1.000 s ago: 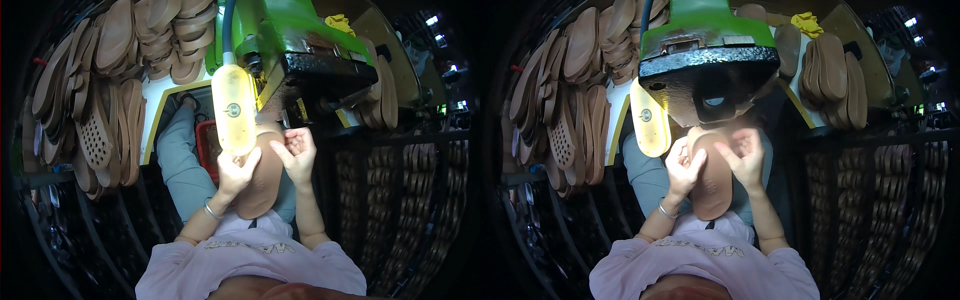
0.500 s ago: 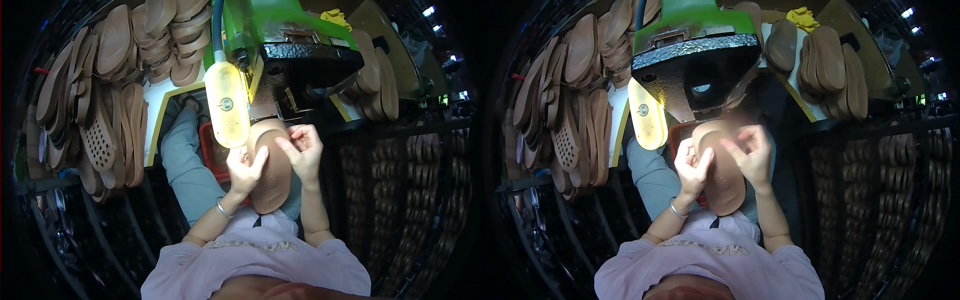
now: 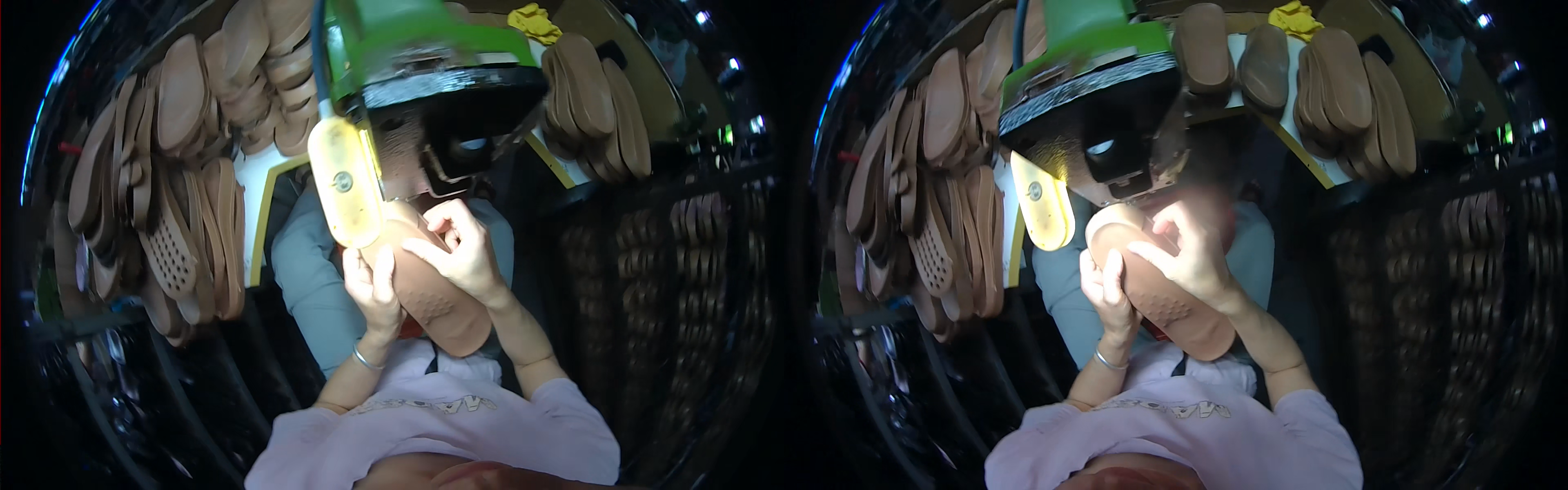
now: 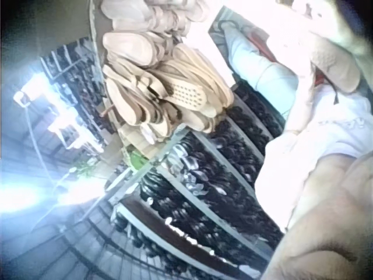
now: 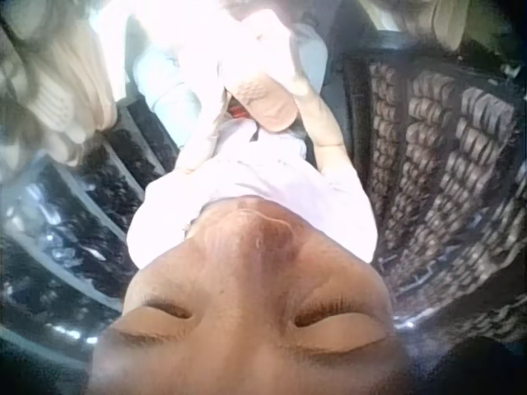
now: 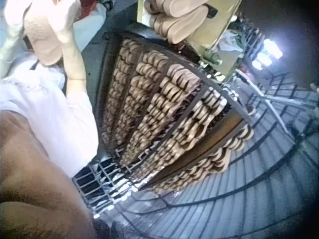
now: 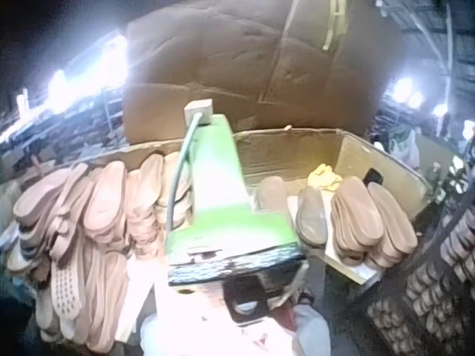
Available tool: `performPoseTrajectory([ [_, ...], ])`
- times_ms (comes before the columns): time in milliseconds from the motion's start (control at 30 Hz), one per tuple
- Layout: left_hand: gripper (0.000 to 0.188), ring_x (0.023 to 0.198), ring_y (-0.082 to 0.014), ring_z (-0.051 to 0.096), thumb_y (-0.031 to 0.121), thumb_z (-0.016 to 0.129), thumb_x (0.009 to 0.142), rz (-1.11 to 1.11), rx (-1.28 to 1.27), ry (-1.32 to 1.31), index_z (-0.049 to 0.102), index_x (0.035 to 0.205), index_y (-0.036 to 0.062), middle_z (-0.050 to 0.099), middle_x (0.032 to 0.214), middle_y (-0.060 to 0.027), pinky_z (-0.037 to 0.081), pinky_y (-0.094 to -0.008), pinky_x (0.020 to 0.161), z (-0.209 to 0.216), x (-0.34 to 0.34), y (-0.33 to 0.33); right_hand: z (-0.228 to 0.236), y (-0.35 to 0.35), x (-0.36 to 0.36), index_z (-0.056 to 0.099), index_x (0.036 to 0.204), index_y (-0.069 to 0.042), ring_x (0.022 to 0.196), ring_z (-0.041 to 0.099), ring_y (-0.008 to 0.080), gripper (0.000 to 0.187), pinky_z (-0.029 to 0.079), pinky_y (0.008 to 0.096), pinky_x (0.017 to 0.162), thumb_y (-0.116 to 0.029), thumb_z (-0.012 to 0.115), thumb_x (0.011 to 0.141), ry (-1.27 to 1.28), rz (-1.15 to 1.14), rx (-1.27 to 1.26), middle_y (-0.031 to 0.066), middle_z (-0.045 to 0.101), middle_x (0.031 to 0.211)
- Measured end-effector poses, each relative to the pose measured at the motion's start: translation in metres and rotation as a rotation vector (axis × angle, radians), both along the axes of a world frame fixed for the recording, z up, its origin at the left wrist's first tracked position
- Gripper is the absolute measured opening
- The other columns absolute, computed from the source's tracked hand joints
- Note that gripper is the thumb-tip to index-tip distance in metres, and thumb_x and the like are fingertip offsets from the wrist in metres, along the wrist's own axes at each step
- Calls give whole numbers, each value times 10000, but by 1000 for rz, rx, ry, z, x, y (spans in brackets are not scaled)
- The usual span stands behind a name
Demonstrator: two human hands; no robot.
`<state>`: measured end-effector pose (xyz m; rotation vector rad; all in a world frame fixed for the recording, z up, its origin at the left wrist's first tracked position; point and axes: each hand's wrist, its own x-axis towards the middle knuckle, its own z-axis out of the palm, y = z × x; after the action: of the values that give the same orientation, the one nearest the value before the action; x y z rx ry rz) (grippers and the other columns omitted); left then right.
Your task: The person repeatedly picks up brown plastic sandals and presses their edges against a rotating grinding wheel on a green machine to smooth them. After each pass, the person places the sandal on a nearby stack of finished items. The process is repeated for multiple sandals throughout the clip.
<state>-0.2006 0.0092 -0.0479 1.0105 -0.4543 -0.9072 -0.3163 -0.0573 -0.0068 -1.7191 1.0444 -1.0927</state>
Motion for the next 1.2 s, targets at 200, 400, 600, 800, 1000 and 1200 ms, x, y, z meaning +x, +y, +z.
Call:
performPoseTrajectory([
  [200, 433, 1036, -145, 541, -8, 597, 870, -579, -2, -7, 413, 1262, -11, 544, 1144, -108, 448, -267, 880, 4, -25, 5, 38, -15, -74, 557, 1161, -26, 799, 654, 194, 434, 523, 308, 732, -130, 719, 772, 276, 114, -198, 157, 644, 933],
  [400, 519, 1043, -220, 577, 6, 576, 889, -615, 120, -96, 324, 1343, 14, 497, 1215, -150, 546, -368, 853, -39, -38, 2, 82, -8, -163, 436, 1186, 43, 801, 666, 175, 342, 540, 235, 524, -107, 558, 904, -359, -839, -164, 139, 620, 960],
  [600, 436, 886, -220, 626, 8, 557, 900, -342, 218, -36, 374, 1295, 33, 512, 1187, -135, 583, -362, 723, -66, -22, 32, 3, -82, -96, 493, 1181, 53, 1033, 593, 320, 369, 566, 520, 825, 63, 489, 811, -1271, -272, 289, 169, 566, 1122],
  [800, 300, 755, -197, 645, 9, 561, 897, -197, 327, -177, 471, 1182, -12, 602, 1026, -135, 589, -320, 613, -85, 37, 40, 26, -179, -71, 505, 1216, 36, 1005, 588, 218, 411, 541, 411, 839, 30, 581, 812, -1074, -412, 98, 128, 583, 1128],
  [1000, 251, 692, -152, 629, 11, 554, 913, 12, 338, -205, 492, 1156, -4, 618, 959, -116, 573, -266, 577, -94, 97, 29, 69, -285, -118, 576, 1105, 32, 920, 608, 142, 326, 505, 275, 818, -44, 709, 817, -894, -571, -477, 82, 637, 1038],
  [1200, 247, 743, -155, 614, 11, 537, 906, 163, 152, -100, 492, 1149, 9, 583, 984, -103, 564, -287, 630, -109, 124, -14, 51, -416, -62, 651, 1041, -9, 869, 569, 128, 274, 470, 279, 769, -153, 724, 820, -257, -476, -336, 58, 652, 946],
])
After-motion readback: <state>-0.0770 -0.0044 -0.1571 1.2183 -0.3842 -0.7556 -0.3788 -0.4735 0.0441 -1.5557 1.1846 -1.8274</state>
